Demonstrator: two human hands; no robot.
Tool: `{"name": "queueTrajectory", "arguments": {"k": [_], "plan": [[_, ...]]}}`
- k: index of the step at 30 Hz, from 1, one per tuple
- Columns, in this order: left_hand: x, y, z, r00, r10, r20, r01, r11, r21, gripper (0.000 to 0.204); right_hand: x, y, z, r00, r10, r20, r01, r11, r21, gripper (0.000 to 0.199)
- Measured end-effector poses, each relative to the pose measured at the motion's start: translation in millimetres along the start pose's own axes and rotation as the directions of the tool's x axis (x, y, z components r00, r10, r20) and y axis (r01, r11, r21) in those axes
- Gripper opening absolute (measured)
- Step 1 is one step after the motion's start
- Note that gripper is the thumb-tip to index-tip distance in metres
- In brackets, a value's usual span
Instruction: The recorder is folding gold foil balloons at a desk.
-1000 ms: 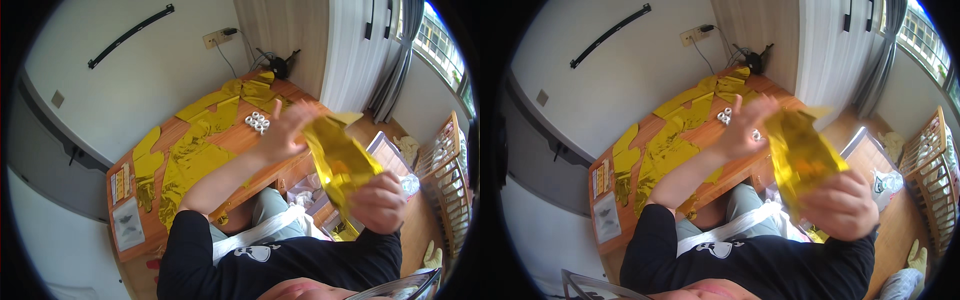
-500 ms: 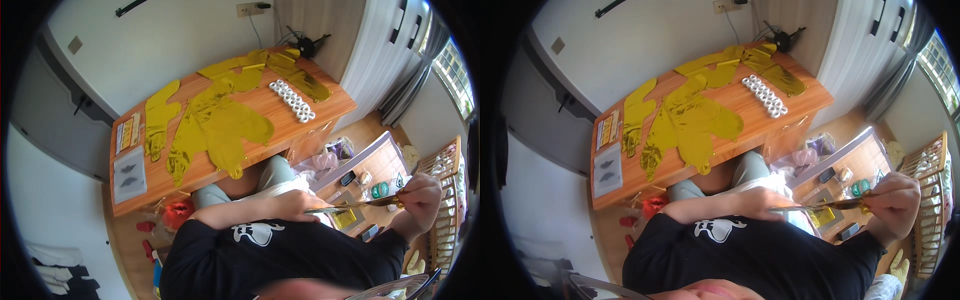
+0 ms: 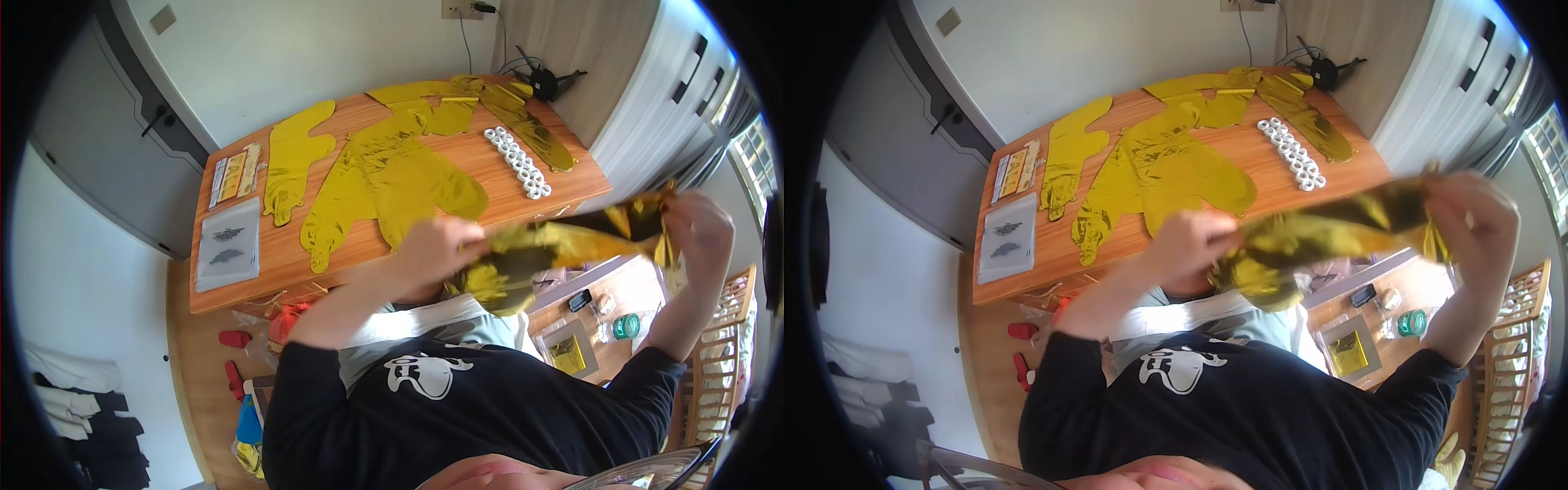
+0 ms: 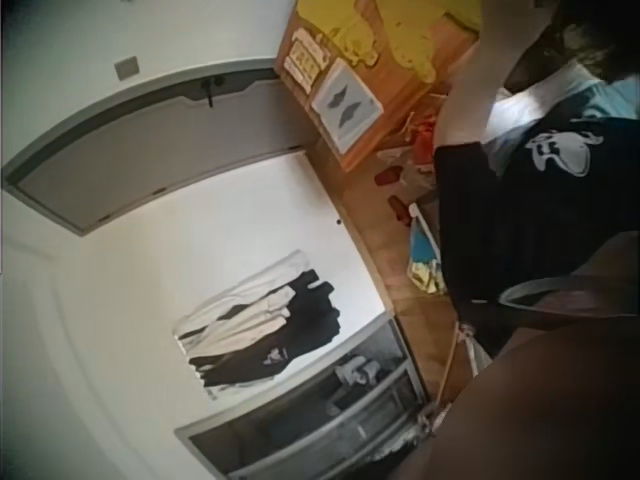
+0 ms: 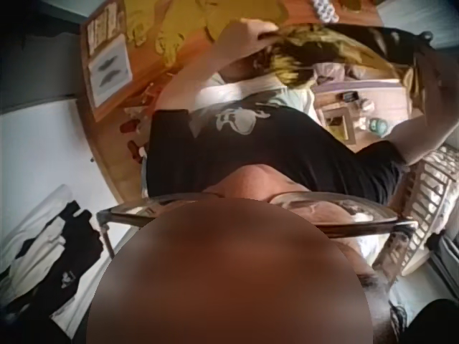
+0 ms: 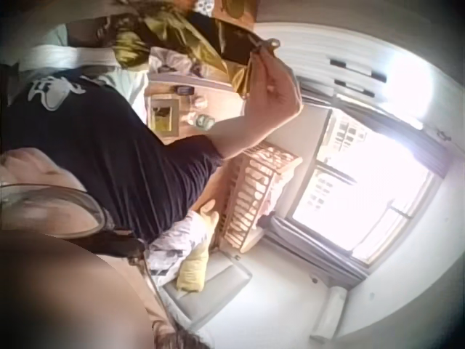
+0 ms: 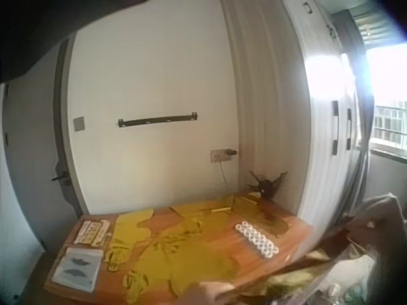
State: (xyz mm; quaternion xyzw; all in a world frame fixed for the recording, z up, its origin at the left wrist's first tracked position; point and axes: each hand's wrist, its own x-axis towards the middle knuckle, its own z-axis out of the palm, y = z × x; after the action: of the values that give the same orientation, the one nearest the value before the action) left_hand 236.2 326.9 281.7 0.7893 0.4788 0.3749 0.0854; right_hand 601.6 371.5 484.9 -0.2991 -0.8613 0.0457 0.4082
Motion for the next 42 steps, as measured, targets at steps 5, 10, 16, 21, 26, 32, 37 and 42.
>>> {"name": "queueTrajectory", "arguments": {"k": [5,10,16,21,26,32,37,42], "plan": [[102.4,-59.3,-75.6,0.967,0.191,-0.171,-0.131,0.942,0.308,0.021,42.2,-0.1,28.5,0.968,-0.095,-0.232,0.113,0.991,0.065,0.019],[157.5,-91.1,-138.5,0.899,0.279,-0.339,-0.13,0.907,0.4,0.015,71.9,-6.3,67.9,0.802,-0.548,-0.237,0.545,0.834,-0.085,0.01],[131.4,-185.9,-143.4,0.761,0.425,-0.49,-0.081,0.812,0.579,0.006,51.6,6.3,189.9,0.626,-0.779,-0.034,0.778,0.627,-0.031,0.012],[74.0,-291.0,-122.4,0.964,0.073,-0.254,0.118,0.741,0.661,0.028,18.5,25.8,292.2,0.8,-0.597,0.054,0.593,0.802,0.075,0.033],[33.7,-292.2,-101.9,0.8,-0.551,-0.238,0.532,0.467,0.706,0.063,-20.2,45.5,368.9,0.885,-0.461,0.066,0.438,0.872,0.22,0.036],[-11.1,-248.8,-116.4,0.679,-0.724,0.126,0.501,0.581,0.642,0.075,-16.7,26.5,383.9,0.873,-0.478,0.093,0.444,0.86,0.253,0.032],[-32.0,-235.3,-94.3,0.767,-0.627,0.135,0.47,0.693,0.546,0.092,-8.6,5.1,388.8,0.863,-0.496,0.097,0.463,0.853,0.242,0.025],[-41.9,-237.7,-80.5,0.845,-0.531,0.066,0.408,0.719,0.562,0.094,-1.0,21.6,378.7,0.823,-0.518,0.233,0.38,0.807,0.452,0.021]]}}
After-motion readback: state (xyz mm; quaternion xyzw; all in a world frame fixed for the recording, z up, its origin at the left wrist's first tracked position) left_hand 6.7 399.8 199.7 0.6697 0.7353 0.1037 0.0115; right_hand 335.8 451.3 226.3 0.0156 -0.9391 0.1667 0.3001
